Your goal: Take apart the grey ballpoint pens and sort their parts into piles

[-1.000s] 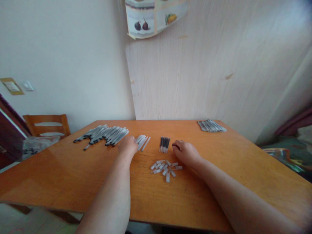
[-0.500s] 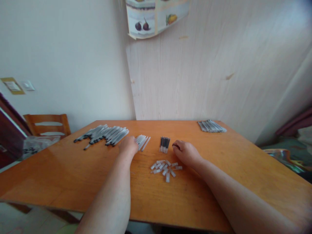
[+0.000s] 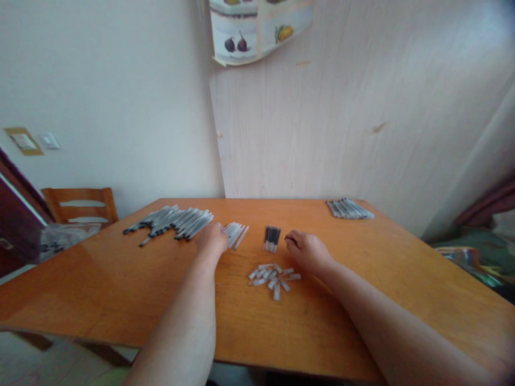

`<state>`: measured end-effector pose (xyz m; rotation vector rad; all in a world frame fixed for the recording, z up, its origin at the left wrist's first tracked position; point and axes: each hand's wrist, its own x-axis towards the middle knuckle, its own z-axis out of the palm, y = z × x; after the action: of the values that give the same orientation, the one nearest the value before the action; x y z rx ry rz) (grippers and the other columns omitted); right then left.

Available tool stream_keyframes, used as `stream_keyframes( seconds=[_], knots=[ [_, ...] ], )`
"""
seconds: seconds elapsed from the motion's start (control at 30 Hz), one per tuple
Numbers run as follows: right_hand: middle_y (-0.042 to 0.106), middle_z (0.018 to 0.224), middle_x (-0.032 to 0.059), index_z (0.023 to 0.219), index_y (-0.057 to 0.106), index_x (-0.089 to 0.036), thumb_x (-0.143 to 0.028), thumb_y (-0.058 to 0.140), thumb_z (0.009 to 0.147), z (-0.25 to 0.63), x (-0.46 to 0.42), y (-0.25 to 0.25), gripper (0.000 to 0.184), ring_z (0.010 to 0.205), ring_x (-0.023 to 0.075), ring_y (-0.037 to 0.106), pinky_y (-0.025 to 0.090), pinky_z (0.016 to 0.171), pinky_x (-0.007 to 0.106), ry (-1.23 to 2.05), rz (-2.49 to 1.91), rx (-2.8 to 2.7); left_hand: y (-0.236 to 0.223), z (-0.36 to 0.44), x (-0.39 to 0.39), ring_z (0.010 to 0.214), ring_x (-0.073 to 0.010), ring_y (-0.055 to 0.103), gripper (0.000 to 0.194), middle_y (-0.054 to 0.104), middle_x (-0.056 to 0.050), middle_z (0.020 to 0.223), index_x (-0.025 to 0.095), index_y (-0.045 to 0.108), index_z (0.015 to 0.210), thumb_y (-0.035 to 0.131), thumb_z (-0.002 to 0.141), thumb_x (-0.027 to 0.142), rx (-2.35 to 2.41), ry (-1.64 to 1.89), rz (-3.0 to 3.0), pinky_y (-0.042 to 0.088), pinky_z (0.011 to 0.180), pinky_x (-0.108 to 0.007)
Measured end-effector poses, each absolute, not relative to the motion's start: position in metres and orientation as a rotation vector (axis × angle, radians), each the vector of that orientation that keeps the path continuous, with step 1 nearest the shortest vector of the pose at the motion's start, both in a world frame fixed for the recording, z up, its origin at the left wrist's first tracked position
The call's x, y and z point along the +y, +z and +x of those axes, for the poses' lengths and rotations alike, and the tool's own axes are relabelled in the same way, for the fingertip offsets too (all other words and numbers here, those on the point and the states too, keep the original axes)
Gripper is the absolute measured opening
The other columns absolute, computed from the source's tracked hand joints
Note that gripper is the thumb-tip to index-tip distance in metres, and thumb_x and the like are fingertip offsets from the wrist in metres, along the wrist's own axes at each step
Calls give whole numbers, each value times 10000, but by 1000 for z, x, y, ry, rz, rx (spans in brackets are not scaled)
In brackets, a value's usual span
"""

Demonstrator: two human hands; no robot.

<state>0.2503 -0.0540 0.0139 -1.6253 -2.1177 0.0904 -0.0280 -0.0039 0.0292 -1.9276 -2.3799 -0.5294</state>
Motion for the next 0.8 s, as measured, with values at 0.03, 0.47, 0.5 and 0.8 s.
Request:
stream_keyframes(
  seconds=[0.03,0.47,0.5,0.8],
  knots=[
    [717,885,56,905,669,-215,-319,397,928,250,-54,14,293,806,161,630,355,657,239,73,-1627,-2120,29,-28,-4,918,-268,649,240,716,-112,962,206,690,884,460,828,251,-2383,-552,-1912,468,732,-317],
    [719,934,62,970,645,-227,-369,369,953,251,-53,14,311,836,169,637,340,649,250,-12,-1678,-2111,25,-30,-5,949,-277,647,253,720,-94,994,218,698,919,479,819,298,-2432,-989,-1794,482,782,-351],
    [720,939,64,979,646,-227,-373,367,955,251,-54,15,315,840,170,638,341,652,250,-10,-1685,-2112,23,-31,-3,947,-272,648,250,720,-95,990,212,698,915,488,814,301,-2427,-1046,-1793,482,786,-345],
    [724,948,72,1042,648,-241,-381,351,961,249,-58,21,338,834,184,650,339,625,258,-8,-1738,-2114,17,-37,10,932,-199,661,290,724,-89,980,145,690,973,514,795,292,-2413,-1711,-1657,489,803,-263]
  ],
)
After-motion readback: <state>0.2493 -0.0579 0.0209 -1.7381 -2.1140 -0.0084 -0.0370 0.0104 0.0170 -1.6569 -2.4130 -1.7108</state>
